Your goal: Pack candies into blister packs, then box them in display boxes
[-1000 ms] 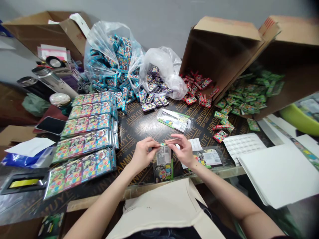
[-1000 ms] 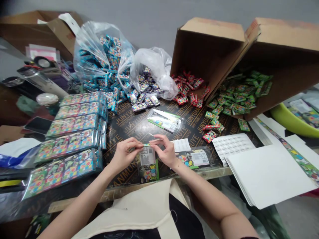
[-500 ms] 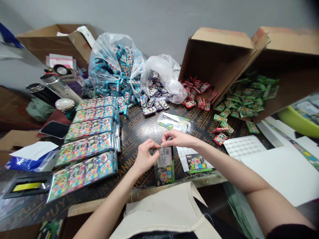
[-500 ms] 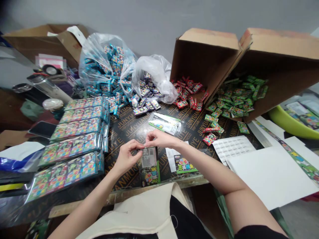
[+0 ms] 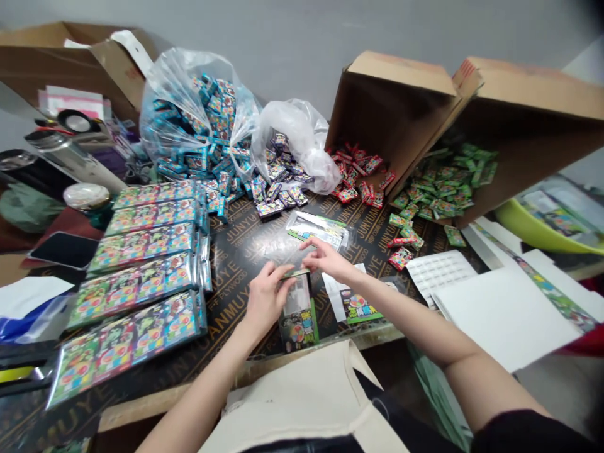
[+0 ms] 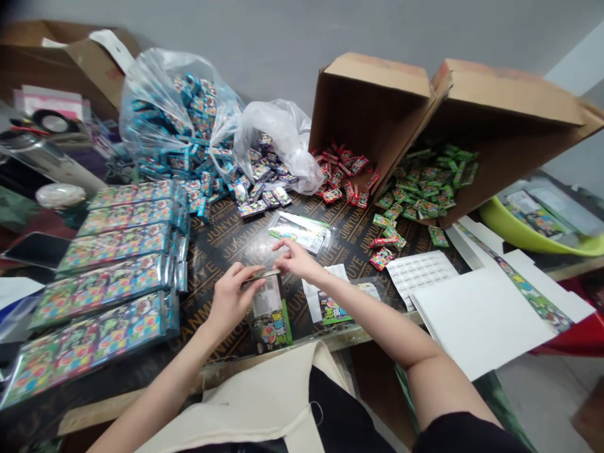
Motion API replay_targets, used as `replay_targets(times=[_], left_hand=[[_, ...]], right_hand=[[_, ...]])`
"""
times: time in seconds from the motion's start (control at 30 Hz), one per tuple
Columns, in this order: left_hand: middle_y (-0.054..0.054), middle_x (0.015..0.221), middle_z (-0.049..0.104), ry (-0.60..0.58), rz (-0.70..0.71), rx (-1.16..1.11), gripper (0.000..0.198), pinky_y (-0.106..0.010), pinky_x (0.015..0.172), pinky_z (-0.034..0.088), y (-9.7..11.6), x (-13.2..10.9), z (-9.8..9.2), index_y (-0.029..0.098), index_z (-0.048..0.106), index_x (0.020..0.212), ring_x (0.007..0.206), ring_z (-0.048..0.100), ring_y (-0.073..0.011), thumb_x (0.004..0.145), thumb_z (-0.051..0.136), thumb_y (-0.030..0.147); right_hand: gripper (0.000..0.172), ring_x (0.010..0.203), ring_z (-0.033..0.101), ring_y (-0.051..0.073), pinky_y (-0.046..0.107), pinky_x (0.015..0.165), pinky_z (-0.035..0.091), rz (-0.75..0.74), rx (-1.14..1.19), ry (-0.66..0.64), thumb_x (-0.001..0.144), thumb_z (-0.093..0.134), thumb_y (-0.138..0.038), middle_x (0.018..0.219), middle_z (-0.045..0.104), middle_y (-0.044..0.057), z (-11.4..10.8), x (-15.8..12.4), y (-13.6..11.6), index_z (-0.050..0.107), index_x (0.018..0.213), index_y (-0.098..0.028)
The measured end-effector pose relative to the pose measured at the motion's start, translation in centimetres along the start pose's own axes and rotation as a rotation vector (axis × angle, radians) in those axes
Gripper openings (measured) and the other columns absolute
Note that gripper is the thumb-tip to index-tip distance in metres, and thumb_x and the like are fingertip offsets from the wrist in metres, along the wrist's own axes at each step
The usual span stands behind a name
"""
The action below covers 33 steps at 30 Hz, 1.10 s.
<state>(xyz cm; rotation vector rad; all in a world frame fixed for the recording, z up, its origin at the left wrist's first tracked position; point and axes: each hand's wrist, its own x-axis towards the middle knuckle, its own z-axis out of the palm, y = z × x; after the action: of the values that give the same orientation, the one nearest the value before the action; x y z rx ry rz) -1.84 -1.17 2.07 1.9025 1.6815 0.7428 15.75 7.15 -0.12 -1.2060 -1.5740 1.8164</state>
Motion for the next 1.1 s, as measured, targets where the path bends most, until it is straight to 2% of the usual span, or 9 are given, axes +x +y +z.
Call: replay_targets(times=[0.1, 0.2, 0.33, 0.5, 0.63, 0.7, 0.8, 0.9, 1.1], left_hand=[[-0.007, 0.078, 0.053, -0.069, -0.076, 0.271, 0.026, -0.032, 0.065, 0.044, -2.1, 0.0, -1.2, 0.017, 0.064, 0.093, 0.07, 0.053, -0.0182, 0.085, 0.043, 0.03], [-0.014, 0.101, 0.056, -0.149, -0.038, 0.506, 0.029, -0.049, 0.086, 0.037, -3.7, -0.3, -1.6, 0.018, 0.06, 0.101, 0.101, 0.049, -0.0312, 0.076, 0.057, 0.031], [-0.013, 0.133, 0.037, -0.56, 0.243, 0.451, 0.078, -0.063, 0.098, 0.01, -3.3, -1.1, 0.5, 0.027, 0.049, 0.115, 0.125, 0.025, -0.0375, 0.044, 0.079, 0.035], [-0.015, 0.111, 0.05, -0.784, 0.277, 0.454, 0.082, -0.053, 0.09, 0.029, -1.3, -1.2, 3.1, 0.017, 0.053, 0.099, 0.106, 0.044, -0.0349, 0.026, 0.084, 0.034], [-0.003, 0.08, 0.058, -0.861, 0.2, 0.242, 0.051, -0.033, 0.072, 0.04, 0.2, 0.0, 1.8, 0.018, 0.056, 0.082, 0.076, 0.055, -0.0218, 0.04, 0.081, 0.031], [0.001, 0.074, 0.058, -0.752, 0.11, 0.019, 0.041, -0.027, 0.066, 0.04, 1.0, 0.7, 0.4, 0.021, 0.056, 0.091, 0.068, 0.054, -0.0164, 0.056, 0.075, 0.026], [-0.001, 0.088, 0.058, -0.398, 0.054, -0.248, 0.047, -0.026, 0.073, 0.04, 1.6, 1.6, -1.5, 0.025, 0.047, 0.118, 0.08, 0.054, -0.0154, 0.074, 0.06, 0.021], [-0.003, 0.087, 0.055, -0.158, -0.009, -0.351, 0.03, -0.027, 0.073, 0.041, 0.7, 1.7, -1.8, 0.022, 0.057, 0.109, 0.082, 0.052, -0.0159, 0.08, 0.054, 0.024], [-0.003, 0.079, 0.056, -0.072, -0.103, -0.465, 0.019, -0.027, 0.068, 0.043, -0.9, 0.3, 0.2, 0.019, 0.066, 0.093, 0.078, 0.053, -0.0158, 0.076, 0.059, 0.023]], right_hand=[[0.019, 0.074, 0.054, 0.014, 0.027, 0.069, 0.041, -0.07, -0.494, 0.2, 0.078, 0.053, -0.02, 0.078, 0.059, 0.002, -3.3, -0.7, 2.4, 0.055, 0.096, -0.019], [0.01, 0.085, 0.051, 0.019, 0.031, 0.075, 0.037, -0.036, -0.924, 0.221, 0.072, 0.063, -0.022, 0.083, 0.057, 0.006, -5.9, -1.9, 5.4, 0.064, 0.081, -0.017], [0.012, 0.081, 0.05, 0.019, 0.029, 0.071, 0.036, -0.018, -0.982, 0.164, 0.067, 0.069, -0.026, 0.076, 0.058, 0.005, -6.0, -3.1, 8.4, 0.066, 0.076, -0.018], [0.005, 0.081, 0.05, 0.018, 0.028, 0.073, 0.035, -0.09, -1.036, 0.185, 0.075, 0.061, -0.02, 0.076, 0.058, 0.005, -4.5, -3.9, 9.2, 0.063, 0.071, -0.017], [0.02, 0.073, 0.051, 0.017, 0.027, 0.069, 0.035, -0.15, -1.066, 0.175, 0.082, 0.047, -0.016, 0.071, 0.058, 0.006, -4.0, -4.9, 9.6, 0.06, 0.067, -0.016], [0.021, 0.07, 0.052, 0.018, 0.028, 0.067, 0.035, -0.167, -1.069, 0.178, 0.083, 0.043, -0.015, 0.068, 0.057, 0.007, -4.0, -5.2, 9.9, 0.058, 0.068, -0.016], [0.018, 0.066, 0.053, 0.019, 0.028, 0.062, 0.036, -0.176, -1.062, 0.186, 0.084, 0.04, -0.015, 0.066, 0.057, 0.007, -4.2, -5.4, 10.0, 0.056, 0.075, -0.016], [0.014, 0.073, 0.057, 0.019, 0.03, 0.066, 0.041, -0.181, -0.902, 0.284, 0.085, 0.043, -0.021, 0.078, 0.061, 0.007, -3.8, -5.3, 8.5, 0.053, 0.092, -0.017], [0.038, 0.088, 0.06, 0.017, 0.034, 0.078, 0.049, -0.283, -0.179, 0.331, 0.081, 0.054, -0.032, 0.106, 0.059, 0.006, 0.2, -4.9, 2.4, 0.043, 0.116, -0.024]])
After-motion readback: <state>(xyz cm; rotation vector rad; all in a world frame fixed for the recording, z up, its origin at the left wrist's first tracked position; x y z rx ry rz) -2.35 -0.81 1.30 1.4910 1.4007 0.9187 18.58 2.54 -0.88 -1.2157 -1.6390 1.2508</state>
